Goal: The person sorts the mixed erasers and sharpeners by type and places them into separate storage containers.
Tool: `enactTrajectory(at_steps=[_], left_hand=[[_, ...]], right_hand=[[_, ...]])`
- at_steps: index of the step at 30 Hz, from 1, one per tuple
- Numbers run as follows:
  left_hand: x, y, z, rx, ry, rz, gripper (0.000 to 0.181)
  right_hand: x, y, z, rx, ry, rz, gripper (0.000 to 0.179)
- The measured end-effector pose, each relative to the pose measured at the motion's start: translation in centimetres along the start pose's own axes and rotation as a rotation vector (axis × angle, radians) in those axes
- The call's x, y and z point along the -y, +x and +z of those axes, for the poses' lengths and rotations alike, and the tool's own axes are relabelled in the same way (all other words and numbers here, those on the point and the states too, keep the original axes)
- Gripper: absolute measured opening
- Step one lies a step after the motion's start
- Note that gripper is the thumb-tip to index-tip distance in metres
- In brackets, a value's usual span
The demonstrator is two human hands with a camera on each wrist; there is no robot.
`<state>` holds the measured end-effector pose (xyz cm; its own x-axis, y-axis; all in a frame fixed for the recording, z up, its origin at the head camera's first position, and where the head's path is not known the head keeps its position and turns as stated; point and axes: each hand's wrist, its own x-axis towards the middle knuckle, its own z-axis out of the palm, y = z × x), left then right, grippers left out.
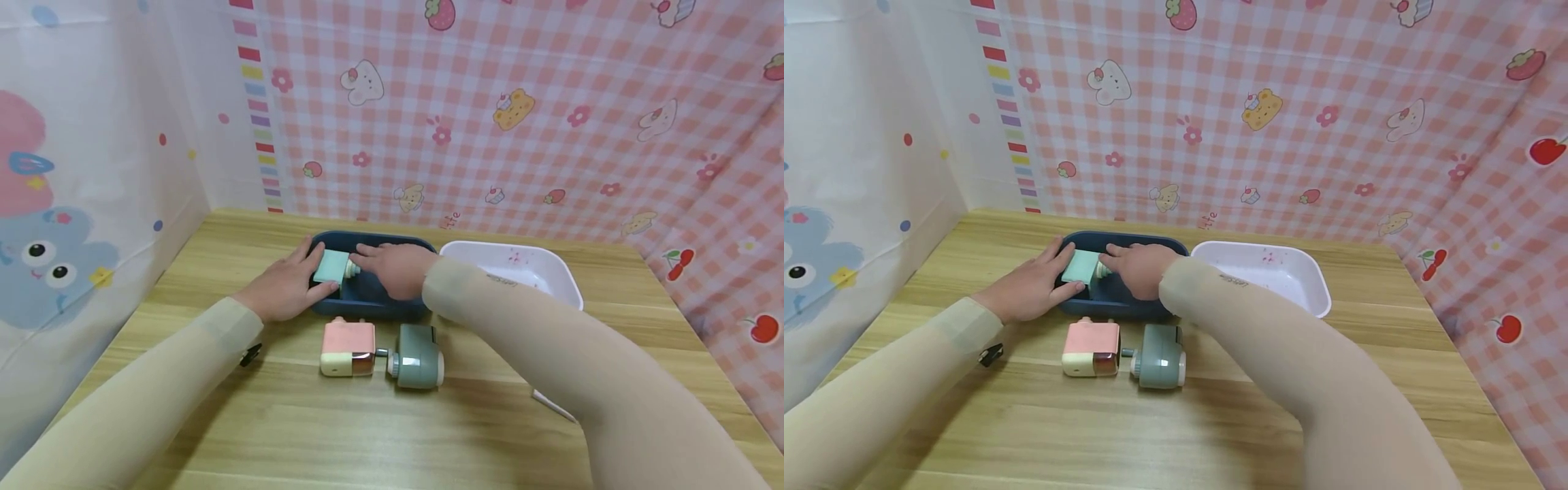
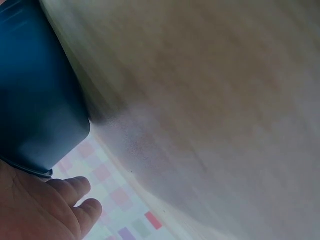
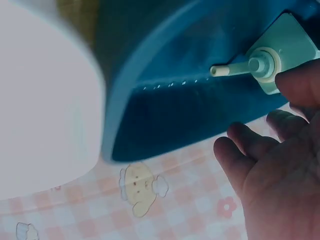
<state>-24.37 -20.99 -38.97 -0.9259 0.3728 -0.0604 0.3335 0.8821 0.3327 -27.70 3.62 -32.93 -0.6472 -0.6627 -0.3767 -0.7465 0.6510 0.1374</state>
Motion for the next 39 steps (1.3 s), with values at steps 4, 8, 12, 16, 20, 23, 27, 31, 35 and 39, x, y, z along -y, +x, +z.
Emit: enactTrajectory(at_steps=[4,8,12,16,20,23,27,31,35,39], left_hand=[[0.1,0.0,0.1,0.005,0.002,-0.007,0.090],[0.1,0.0,0.2,0.004,0.003,-0.009,0.086],[0.1,-0.1,0.2,0.002,-0.001,-0.007,0.086],[0.1,-0.2,0.2,-0.001,0.001,0.003,0.086],[0.1,-0.2,0.2,-0.009,0.000,0.014,0.086],[0.0,-0.3,0.2,-0.011,0.000,0.014,0.086],[0.0,-0.3,0.1,-0.008,0.000,0.011,0.086],[0.1,-0.2,0.0,-0.003,-0.004,0.014,0.085],[0.2,-0.2,0.0,0.007,-0.006,0.013,0.086],[0.3,-0.1,0.1,0.006,-0.005,0.016,0.089]], right_hand=[[-0.7,-1.3,0.1,-0.015,0.019,0.004,0.070],[-1.3,-2.9,0.4,-0.044,0.074,0.020,0.067],[-1.6,-4.8,0.8,-0.065,0.117,0.039,0.066],[-1.5,-6.7,1.3,-0.087,0.112,0.047,0.063],[-1.3,-8.4,2.0,-0.134,0.079,0.008,0.059],[-1.2,-9.7,2.5,-0.172,0.064,-0.028,0.056],[-1.0,-11.3,3.2,-0.211,0.073,-0.063,0.057],[-0.8,-12.5,4.0,-0.247,0.096,-0.110,0.057],[-0.4,-13.3,4.6,-0.262,0.109,-0.165,0.060],[-0.3,-13.5,5.6,-0.263,0.105,-0.210,0.062]])
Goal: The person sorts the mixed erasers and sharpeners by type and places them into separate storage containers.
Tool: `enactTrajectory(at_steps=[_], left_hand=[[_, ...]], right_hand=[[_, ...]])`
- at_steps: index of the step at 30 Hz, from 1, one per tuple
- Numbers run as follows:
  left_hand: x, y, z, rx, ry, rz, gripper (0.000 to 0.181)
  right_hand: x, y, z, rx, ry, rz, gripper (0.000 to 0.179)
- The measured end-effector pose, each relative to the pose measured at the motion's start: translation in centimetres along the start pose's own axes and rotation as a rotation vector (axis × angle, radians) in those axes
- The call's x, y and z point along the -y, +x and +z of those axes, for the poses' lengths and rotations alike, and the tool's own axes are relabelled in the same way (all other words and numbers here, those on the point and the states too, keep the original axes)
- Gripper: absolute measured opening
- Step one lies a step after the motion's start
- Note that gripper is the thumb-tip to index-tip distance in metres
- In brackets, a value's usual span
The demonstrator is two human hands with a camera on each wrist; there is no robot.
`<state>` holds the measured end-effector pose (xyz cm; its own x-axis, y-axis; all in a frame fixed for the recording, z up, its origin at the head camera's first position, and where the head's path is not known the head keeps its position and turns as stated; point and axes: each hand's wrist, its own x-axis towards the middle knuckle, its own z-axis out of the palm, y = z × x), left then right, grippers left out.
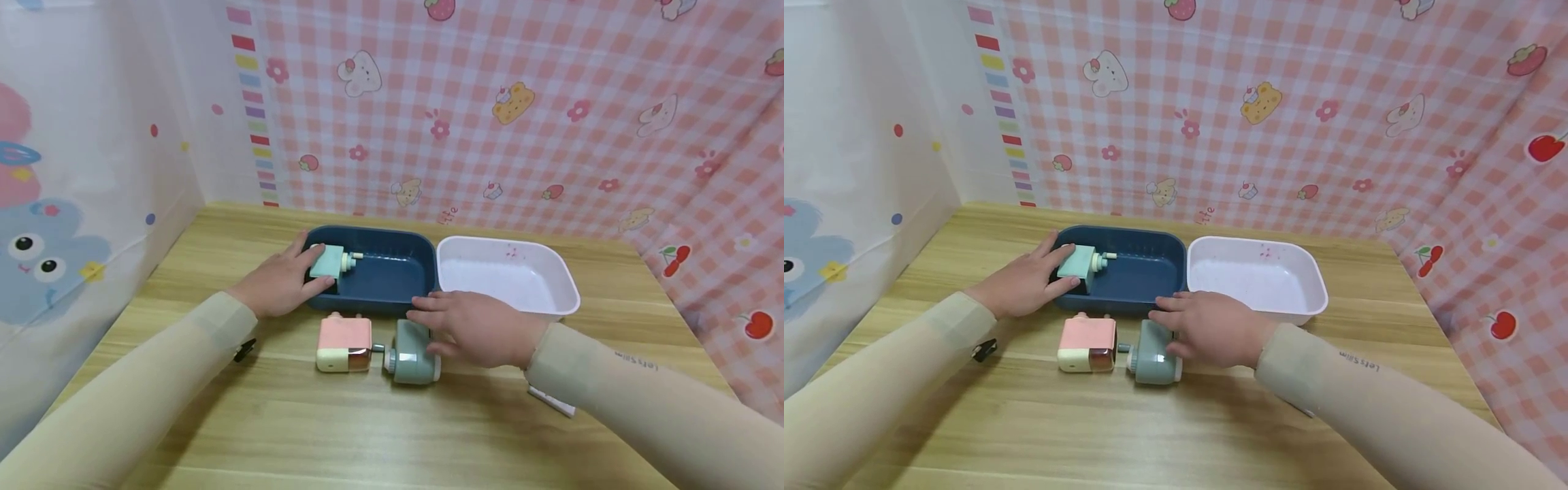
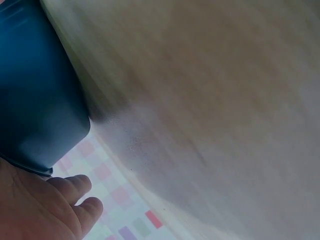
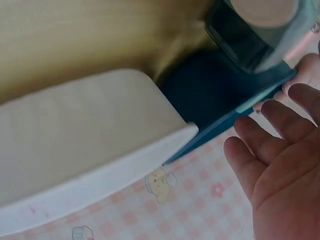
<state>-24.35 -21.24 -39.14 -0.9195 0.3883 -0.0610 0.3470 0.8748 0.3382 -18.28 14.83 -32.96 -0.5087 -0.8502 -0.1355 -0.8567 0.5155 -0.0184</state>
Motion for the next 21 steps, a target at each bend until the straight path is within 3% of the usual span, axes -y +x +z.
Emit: enactTrajectory(at_steps=[8,21], left_hand=[[0.1,0.1,0.0,-0.006,0.000,0.010,0.092],[0.1,0.1,0.0,0.002,-0.007,-0.001,0.092]], right_hand=[[0.2,-0.6,1.3,-0.009,0.033,-0.011,0.069],[0.7,-0.8,2.1,-0.016,-0.004,-0.003,0.075]])
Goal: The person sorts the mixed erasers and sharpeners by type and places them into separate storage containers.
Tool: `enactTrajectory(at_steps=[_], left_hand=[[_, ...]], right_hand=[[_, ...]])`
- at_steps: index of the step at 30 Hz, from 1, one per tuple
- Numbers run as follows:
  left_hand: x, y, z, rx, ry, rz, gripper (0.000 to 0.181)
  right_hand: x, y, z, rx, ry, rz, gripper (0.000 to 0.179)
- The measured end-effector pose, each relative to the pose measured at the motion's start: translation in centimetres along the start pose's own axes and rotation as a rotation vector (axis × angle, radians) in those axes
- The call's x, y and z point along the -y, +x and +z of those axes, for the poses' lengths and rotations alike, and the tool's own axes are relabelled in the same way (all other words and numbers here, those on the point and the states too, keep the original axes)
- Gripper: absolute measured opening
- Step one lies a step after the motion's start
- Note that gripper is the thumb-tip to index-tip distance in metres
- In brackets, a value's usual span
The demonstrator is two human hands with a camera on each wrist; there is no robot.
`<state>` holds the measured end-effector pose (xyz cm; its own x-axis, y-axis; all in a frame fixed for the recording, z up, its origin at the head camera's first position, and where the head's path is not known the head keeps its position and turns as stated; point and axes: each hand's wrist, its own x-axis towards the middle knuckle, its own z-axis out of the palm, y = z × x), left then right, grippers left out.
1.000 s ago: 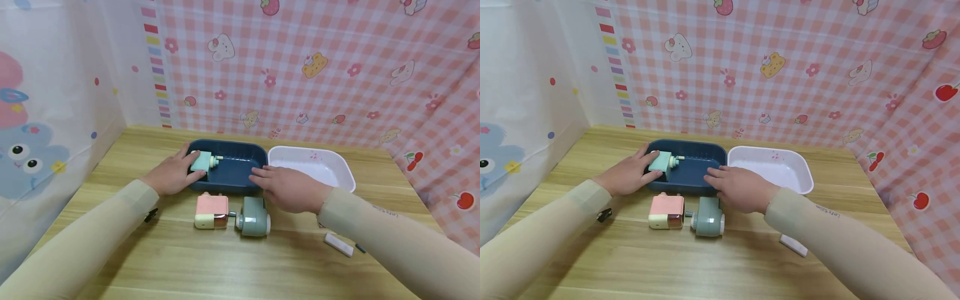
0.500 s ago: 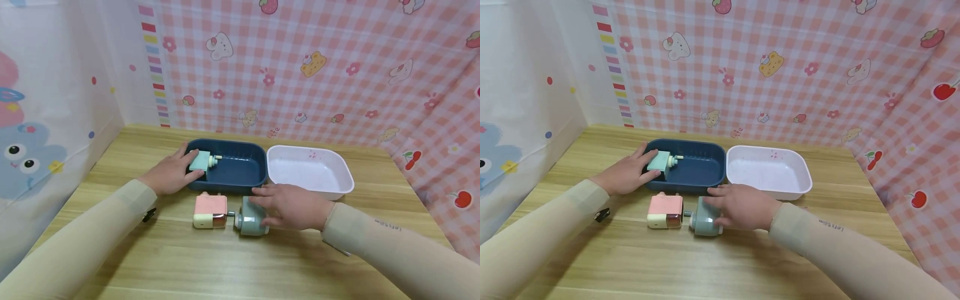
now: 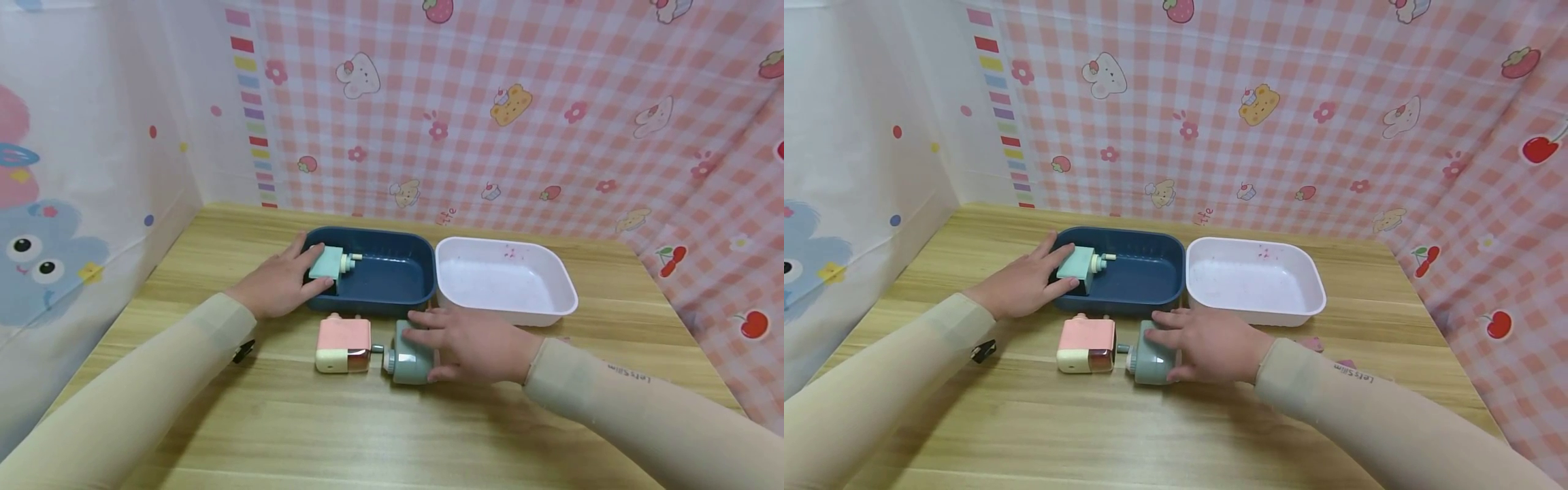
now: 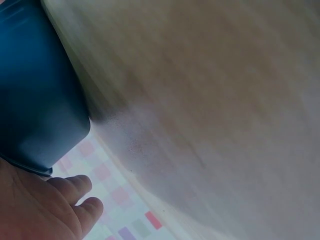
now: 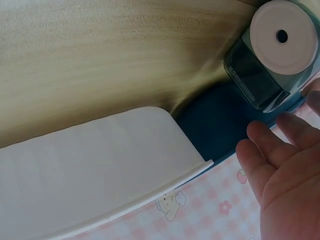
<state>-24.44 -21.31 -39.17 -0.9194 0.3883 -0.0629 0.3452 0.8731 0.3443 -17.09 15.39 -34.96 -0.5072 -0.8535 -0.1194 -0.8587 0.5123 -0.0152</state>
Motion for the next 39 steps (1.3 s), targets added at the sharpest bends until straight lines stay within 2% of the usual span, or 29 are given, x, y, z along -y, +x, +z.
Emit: enactTrajectory(at_steps=[9,16,31,39], left_hand=[[0.2,0.1,0.2,-0.009,0.004,0.000,0.092],[0.1,0.1,0.2,-0.009,0.003,-0.002,0.092],[0.1,0.1,0.2,-0.006,0.001,-0.004,0.088],[0.1,0.2,0.2,-0.007,-0.004,-0.009,0.087]], right_hand=[[0.1,0.1,0.4,-0.009,-0.028,-0.033,0.076],[0.0,0.4,0.7,0.013,0.006,-0.026,0.076],[0.2,0.5,1.1,0.008,0.082,-0.001,0.077],[0.2,0.4,1.4,0.023,0.129,0.037,0.077]])
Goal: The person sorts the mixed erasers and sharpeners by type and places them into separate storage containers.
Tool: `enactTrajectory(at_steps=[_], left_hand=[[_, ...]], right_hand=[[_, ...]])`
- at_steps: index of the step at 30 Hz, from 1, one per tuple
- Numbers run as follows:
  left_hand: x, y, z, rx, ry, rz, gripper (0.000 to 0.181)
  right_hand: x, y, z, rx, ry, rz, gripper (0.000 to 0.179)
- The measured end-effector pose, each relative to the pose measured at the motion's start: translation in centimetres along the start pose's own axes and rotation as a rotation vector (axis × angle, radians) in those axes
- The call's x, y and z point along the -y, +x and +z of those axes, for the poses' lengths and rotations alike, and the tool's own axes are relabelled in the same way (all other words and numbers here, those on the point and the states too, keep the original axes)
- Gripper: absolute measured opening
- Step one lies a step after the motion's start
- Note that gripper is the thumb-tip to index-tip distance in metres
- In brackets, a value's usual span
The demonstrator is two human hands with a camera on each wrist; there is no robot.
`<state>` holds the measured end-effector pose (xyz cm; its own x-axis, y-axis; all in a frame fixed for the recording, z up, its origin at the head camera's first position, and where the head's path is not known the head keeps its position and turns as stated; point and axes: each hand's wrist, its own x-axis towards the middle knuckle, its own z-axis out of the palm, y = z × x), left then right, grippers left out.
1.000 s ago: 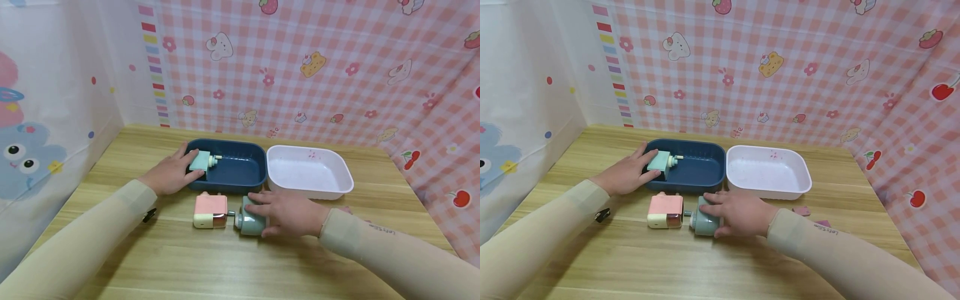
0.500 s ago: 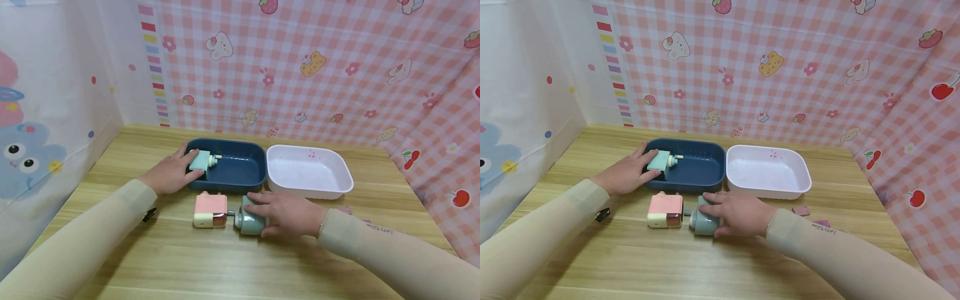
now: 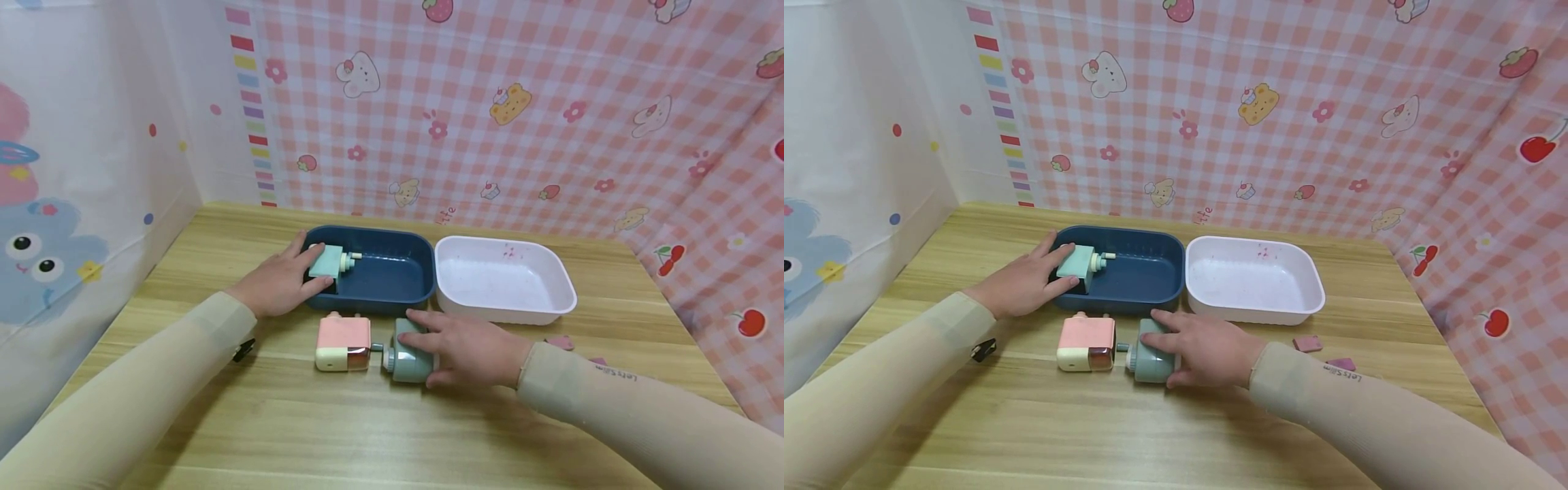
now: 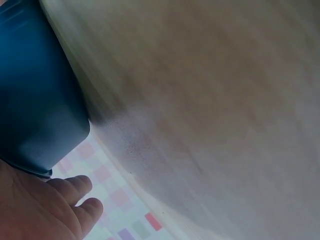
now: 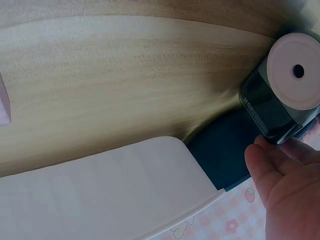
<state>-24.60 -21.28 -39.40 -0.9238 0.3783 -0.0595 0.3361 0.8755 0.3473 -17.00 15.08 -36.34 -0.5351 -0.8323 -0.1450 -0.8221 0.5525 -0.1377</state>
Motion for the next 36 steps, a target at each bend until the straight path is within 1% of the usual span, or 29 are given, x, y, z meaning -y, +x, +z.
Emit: enactTrajectory(at_steps=[11,18,24,30,36], left_hand=[[0.00,-0.05,-0.02,0.002,0.001,-0.001,0.086],[-0.14,-0.12,-0.09,-0.002,-0.002,0.000,0.085],[-0.20,-0.12,-0.11,-0.001,-0.004,0.000,0.085],[-0.30,-0.15,-0.19,0.003,-0.008,0.004,0.085],[-0.30,-0.14,-0.20,0.008,-0.008,0.001,0.084]], right_hand=[[-0.08,0.12,0.30,-0.008,0.031,0.009,0.079],[0.07,0.20,0.43,-0.011,0.049,0.045,0.078],[0.37,0.29,0.31,-0.025,0.049,0.055,0.077],[0.47,0.22,0.24,-0.024,0.017,0.050,0.075],[0.39,0.14,0.21,-0.051,-0.046,0.018,0.074]])
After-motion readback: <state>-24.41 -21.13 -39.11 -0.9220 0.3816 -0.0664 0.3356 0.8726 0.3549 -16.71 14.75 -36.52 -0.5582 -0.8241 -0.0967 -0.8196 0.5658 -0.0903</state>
